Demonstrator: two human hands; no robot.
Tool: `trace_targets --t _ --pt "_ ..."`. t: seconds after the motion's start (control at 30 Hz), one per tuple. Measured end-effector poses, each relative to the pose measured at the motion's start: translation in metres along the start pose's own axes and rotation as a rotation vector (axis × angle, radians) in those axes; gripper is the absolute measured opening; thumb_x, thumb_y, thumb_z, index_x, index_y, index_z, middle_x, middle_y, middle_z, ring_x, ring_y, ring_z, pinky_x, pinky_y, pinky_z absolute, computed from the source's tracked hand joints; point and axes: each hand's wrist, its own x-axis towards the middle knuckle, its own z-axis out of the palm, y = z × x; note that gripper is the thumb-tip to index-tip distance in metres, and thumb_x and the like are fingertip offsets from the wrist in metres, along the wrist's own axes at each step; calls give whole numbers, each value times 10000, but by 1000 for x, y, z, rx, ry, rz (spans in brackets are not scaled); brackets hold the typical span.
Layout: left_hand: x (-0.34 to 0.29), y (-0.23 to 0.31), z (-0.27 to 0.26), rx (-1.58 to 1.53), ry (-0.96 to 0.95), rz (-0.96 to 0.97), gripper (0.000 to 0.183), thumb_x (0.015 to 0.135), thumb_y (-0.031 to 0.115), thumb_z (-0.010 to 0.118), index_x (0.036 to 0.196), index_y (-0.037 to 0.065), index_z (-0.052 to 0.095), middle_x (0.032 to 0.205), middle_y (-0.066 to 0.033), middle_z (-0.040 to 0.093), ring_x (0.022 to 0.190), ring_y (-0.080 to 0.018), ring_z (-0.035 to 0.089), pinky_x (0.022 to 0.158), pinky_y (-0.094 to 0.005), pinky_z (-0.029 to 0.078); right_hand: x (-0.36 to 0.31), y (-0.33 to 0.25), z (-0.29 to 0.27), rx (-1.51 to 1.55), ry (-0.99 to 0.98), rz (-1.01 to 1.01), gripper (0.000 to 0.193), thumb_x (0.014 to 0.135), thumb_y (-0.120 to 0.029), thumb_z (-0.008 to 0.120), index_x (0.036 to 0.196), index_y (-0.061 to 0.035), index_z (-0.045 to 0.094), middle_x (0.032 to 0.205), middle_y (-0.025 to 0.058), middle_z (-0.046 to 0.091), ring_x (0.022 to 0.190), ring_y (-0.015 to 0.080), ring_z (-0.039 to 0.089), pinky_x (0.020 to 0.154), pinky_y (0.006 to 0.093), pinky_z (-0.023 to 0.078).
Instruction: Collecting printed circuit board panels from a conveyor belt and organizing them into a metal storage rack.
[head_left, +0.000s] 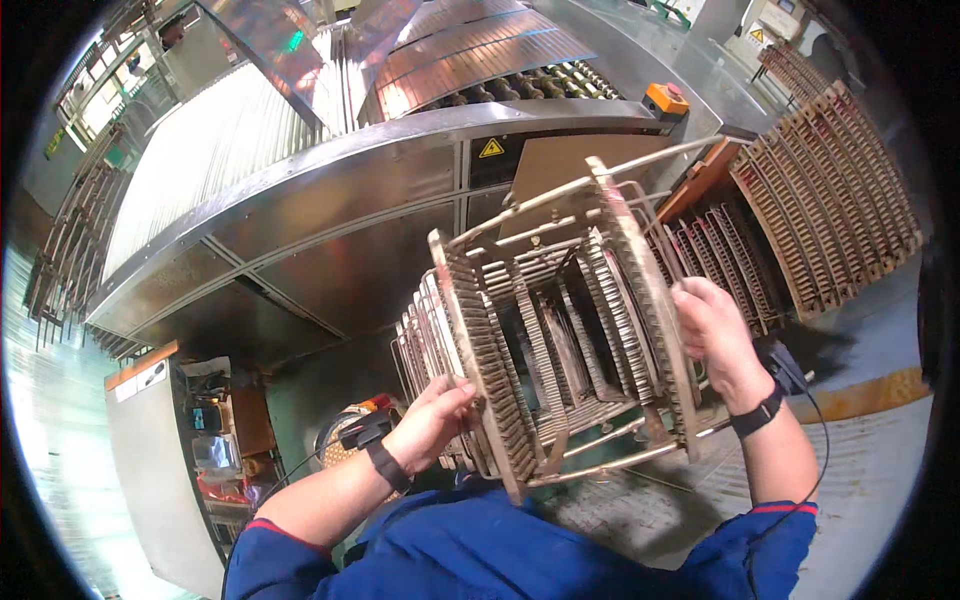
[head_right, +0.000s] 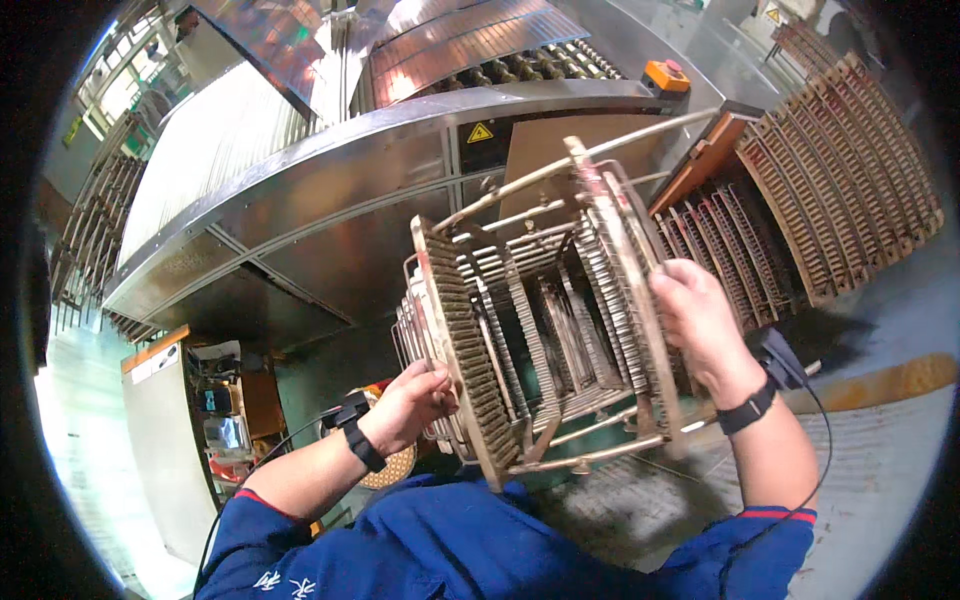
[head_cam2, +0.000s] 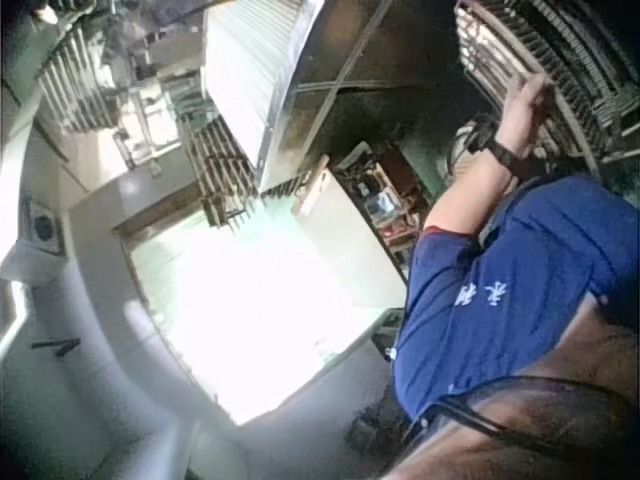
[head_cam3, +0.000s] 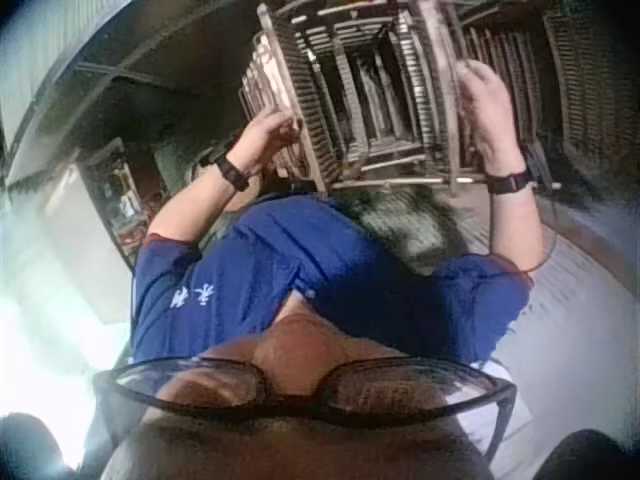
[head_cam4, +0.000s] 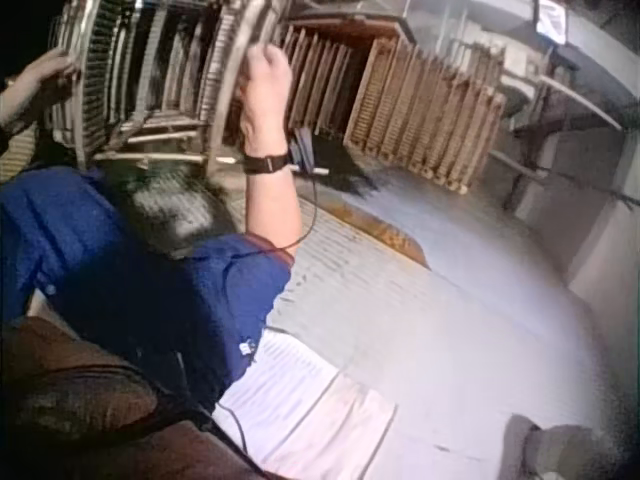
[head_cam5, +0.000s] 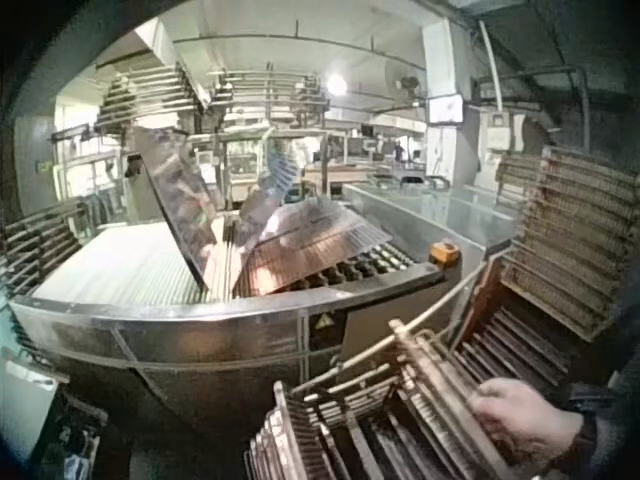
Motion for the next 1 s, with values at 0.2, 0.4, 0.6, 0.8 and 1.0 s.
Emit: trace_targets --t 0.2,0.4,0.6,0.8,1.0 --pt "-24 8 21 -23 -209 5 276 968 214 673 1180 105 534 1019 -6 605 953 -167 611 895 -390 495 -15 -7 -9 -283 253 -122 186 995 -295 605 940 -119 587 637 -121 409 489 2 336 426 198 248" --pt "-33 24 21 33 151 -14 212 957 266 664 1074 146 534 933 12 577 868 -144 556 833 -357 477 -17 -48 49 -468 273 -181 162 988 -213 589 876 -96 590 668 -64 459 500 52 412 438 247 344" --pt "-61 44 17 77 50 436 247 966 309 638 1078 118 528 888 15 572 753 -111 547 707 -284 469 -81 -83 41 -41 160 -158 128 1000 -237 588 1029 -112 586 642 -117 363 484 -3 288 422 188 218" --pt "-93 59 -1 -413 -264 543 715 1009 567 395 1526 73 372 1479 -193 493 1317 -366 526 1119 -510 427 -147 -98 80 84 119 -403 175 1012 -211 563 1096 -58 583 662 -95 401 489 -2 292 428 182 230" --pt "-140 66 -33 -220 -184 507 827 986 655 336 1494 6 393 1439 -215 520 1262 -372 568 1070 -535 466 -130 -112 120 -76 -69 -563 238 1024 -207 553 1177 -28 588 703 -66 494 513 -4 372 449 172 285"
